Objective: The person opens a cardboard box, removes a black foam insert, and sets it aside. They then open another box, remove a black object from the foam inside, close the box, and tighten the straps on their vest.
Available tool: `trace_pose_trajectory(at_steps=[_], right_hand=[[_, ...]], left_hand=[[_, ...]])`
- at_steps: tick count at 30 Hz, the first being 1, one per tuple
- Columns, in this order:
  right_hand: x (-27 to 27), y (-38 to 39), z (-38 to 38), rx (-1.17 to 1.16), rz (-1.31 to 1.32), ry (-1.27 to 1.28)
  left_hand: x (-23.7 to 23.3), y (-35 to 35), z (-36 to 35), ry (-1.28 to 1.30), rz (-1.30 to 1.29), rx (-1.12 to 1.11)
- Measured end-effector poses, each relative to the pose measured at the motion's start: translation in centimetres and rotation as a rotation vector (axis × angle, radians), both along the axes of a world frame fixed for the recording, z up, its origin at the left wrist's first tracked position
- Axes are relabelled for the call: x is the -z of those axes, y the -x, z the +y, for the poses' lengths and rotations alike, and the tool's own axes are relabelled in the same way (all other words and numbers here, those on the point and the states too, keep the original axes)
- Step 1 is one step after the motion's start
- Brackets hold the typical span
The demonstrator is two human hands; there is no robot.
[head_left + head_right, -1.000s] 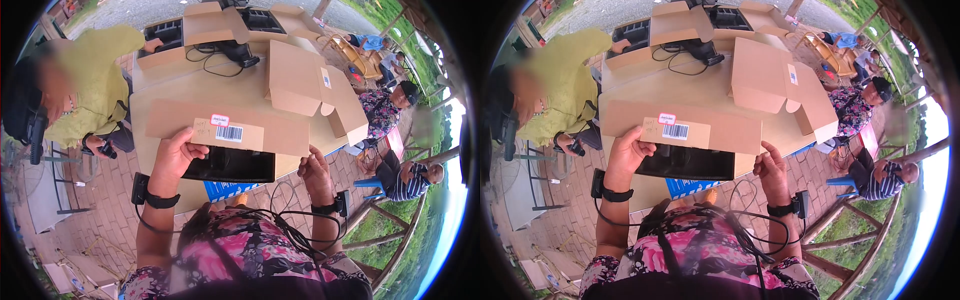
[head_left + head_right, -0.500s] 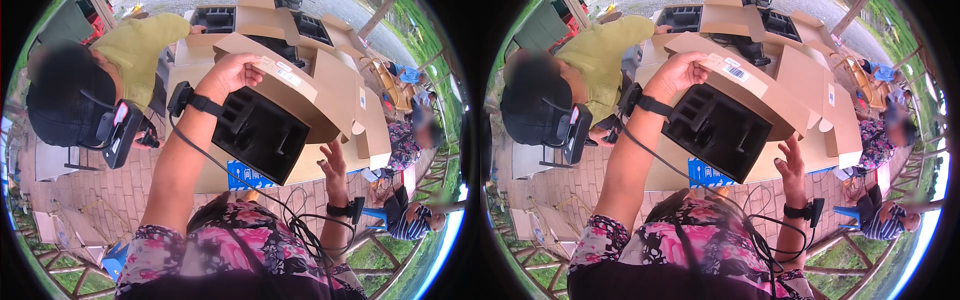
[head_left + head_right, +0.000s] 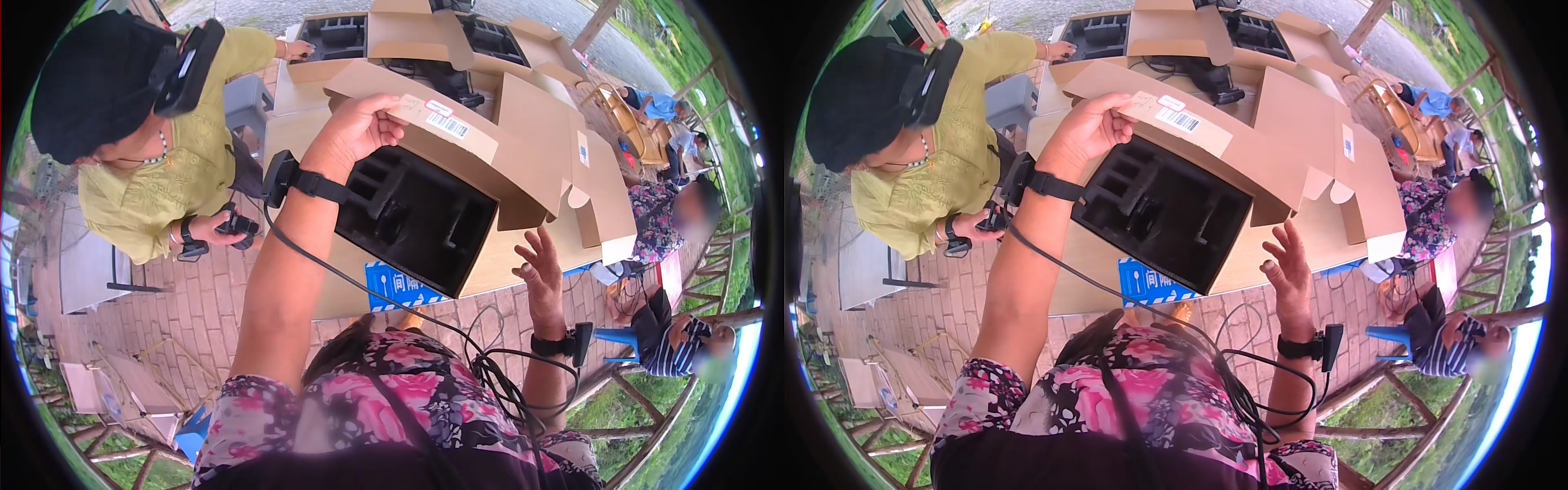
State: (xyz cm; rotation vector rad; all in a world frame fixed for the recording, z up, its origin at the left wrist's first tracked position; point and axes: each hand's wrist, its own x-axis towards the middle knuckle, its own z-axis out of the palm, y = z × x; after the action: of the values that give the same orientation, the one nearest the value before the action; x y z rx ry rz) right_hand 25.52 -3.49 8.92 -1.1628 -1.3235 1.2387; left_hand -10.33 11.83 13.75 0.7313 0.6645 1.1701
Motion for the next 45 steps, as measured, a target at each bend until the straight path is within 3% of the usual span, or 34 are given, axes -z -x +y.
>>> trace_pose_trajectory(at_steps=[15, 24, 27, 32, 38, 42, 45], right_hand=[[-1.5, 0.7, 1.5, -0.002, -0.071, -0.194], [-1.9, 1.2, 2.1, -0.176, -0.111, -0.239], [-1.9, 1.6, 2.3, -0.090, -0.170, -0.261], [-0.2, 1.5, 3.3, 0.043, -0.488, -0.229], [1.7, -0.1, 4.1, -0.037, -0.227, -0.191], [0.9, 0.0, 3.6, -0.041, -0.292, -0.213], [1.0, 0.1, 3.5, -0.064, -0.185, -0.181]], left_hand=[[1.8, 0.9, -6.4, 0.009, -0.033, -0.071], [2.1, 0.5, -6.9, 0.028, -0.072, -0.088], [2.3, 0.4, -6.8, 0.044, -0.085, -0.100], [2.3, 0.6, -7.0, 0.067, -0.079, -0.096], [2.6, 1.1, -7.7, 0.072, -0.042, -0.093], [2.9, 1.1, -8.5, 0.113, -0.053, -0.083], [3.5, 1.3, -8.7, 0.121, -0.072, -0.076]])
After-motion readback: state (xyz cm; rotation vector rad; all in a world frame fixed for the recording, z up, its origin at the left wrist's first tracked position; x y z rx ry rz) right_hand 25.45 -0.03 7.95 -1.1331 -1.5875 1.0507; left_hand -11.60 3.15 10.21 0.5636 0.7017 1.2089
